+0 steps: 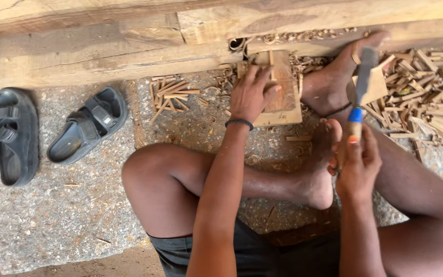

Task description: The person carves a piece of wood using a chisel while sitting on the floor. They use their hands to guide the tool and their feet to hold the wood in place while removing wood shavings.

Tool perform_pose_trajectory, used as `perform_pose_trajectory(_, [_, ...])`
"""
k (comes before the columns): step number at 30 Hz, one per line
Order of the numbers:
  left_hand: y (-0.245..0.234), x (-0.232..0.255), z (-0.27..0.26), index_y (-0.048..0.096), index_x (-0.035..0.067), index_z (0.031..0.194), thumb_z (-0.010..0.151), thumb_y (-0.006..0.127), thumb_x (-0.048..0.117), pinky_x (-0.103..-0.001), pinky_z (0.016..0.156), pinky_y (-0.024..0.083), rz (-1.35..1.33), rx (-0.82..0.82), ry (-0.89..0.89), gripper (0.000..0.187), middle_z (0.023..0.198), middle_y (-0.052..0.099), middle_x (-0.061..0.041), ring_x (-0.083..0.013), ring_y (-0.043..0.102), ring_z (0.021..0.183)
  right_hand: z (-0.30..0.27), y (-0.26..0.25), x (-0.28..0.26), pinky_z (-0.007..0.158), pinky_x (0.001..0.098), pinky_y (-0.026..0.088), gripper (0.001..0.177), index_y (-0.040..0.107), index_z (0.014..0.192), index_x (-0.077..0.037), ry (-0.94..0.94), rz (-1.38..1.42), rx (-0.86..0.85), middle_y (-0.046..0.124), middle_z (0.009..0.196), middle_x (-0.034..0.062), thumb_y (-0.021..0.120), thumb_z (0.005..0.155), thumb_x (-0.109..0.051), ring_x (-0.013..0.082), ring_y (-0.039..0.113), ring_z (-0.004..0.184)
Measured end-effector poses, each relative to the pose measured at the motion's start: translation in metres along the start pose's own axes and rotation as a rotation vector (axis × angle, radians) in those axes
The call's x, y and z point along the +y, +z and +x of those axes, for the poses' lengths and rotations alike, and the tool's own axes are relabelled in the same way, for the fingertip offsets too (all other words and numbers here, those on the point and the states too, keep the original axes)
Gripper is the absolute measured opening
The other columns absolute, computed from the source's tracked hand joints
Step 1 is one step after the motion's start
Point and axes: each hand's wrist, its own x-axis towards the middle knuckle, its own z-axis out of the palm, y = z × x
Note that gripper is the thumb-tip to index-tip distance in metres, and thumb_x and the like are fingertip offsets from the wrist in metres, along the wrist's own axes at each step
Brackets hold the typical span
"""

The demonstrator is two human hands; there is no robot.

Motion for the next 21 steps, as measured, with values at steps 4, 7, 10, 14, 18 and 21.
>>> perform_pose_trajectory(4, [0.001,-0.004,-0.001,0.061,0.020,0.136,0.093,0.069,0.053,-0.043,0.084,0.060,-0.010,-0.038,-0.028,0.054,0.120,0.061,-0.008,-0.0199,0.068,0.086,-0.005,0.006,0.003,0.042,0.0231,0.040,0.054,0.046,0.152,-0.002,-0.040,0.100,-0.089,0.060,0.083,0.0041,0.057,0.108,-0.033,0.0078,0.053,0.055])
perform_pose_trajectory(7, [-0.003,-0.008,0.000,0.062,0.020,0.136,0.096,0.068,0.054,-0.044,0.085,0.059,0.013,-0.080,-0.079,0.053,0.111,0.064,-0.007,-0.0206,0.069,0.088,-0.005,0.010,0.000,0.041,0.0239,0.039,0.051,0.048,0.150,-0.002,-0.019,0.020,-0.114,0.061,0.081,0.0056,0.056,0.108,-0.029,0.0084,0.053,0.052])
perform_pose_trajectory(10, [-0.005,-0.011,0.000,0.062,0.019,0.133,0.096,0.067,0.056,-0.046,0.085,0.057,0.036,-0.083,-0.081,0.053,0.109,0.066,-0.008,-0.0215,0.070,0.089,-0.007,0.014,0.005,0.039,0.0252,0.040,0.050,0.048,0.151,-0.002,0.015,-0.079,-0.140,0.062,0.081,0.0063,0.055,0.107,-0.025,0.0089,0.054,0.052])
perform_pose_trajectory(14, [-0.003,-0.008,0.007,0.063,0.019,0.128,0.091,0.067,0.056,-0.047,0.083,0.057,0.001,-0.065,-0.123,0.053,0.111,0.068,-0.007,-0.0206,0.070,0.088,-0.003,0.019,0.013,0.038,0.0259,0.040,0.053,0.045,0.153,-0.001,0.027,-0.150,-0.174,0.063,0.080,0.0073,0.055,0.104,-0.018,0.0088,0.053,0.051])
perform_pose_trajectory(18, [0.002,-0.008,0.012,0.062,0.021,0.130,0.091,0.067,0.061,-0.043,0.083,0.059,-0.039,-0.151,-0.200,0.056,0.117,0.066,-0.005,-0.0192,0.070,0.088,-0.004,0.016,0.023,0.038,0.0260,0.039,0.054,0.046,0.154,0.000,0.076,-0.166,-0.172,0.062,0.078,0.0087,0.055,0.103,-0.015,0.0087,0.052,0.050])
perform_pose_trajectory(21, [0.004,-0.006,0.017,0.059,0.019,0.137,0.091,0.065,0.060,-0.039,0.074,0.062,-0.098,-0.172,-0.223,0.061,0.129,0.061,-0.010,-0.0208,0.070,0.090,-0.008,0.012,0.027,0.037,0.0268,0.042,0.053,0.044,0.153,0.002,-0.032,-0.289,-0.206,0.065,0.080,0.0103,0.053,0.104,-0.014,0.0086,0.056,0.051])
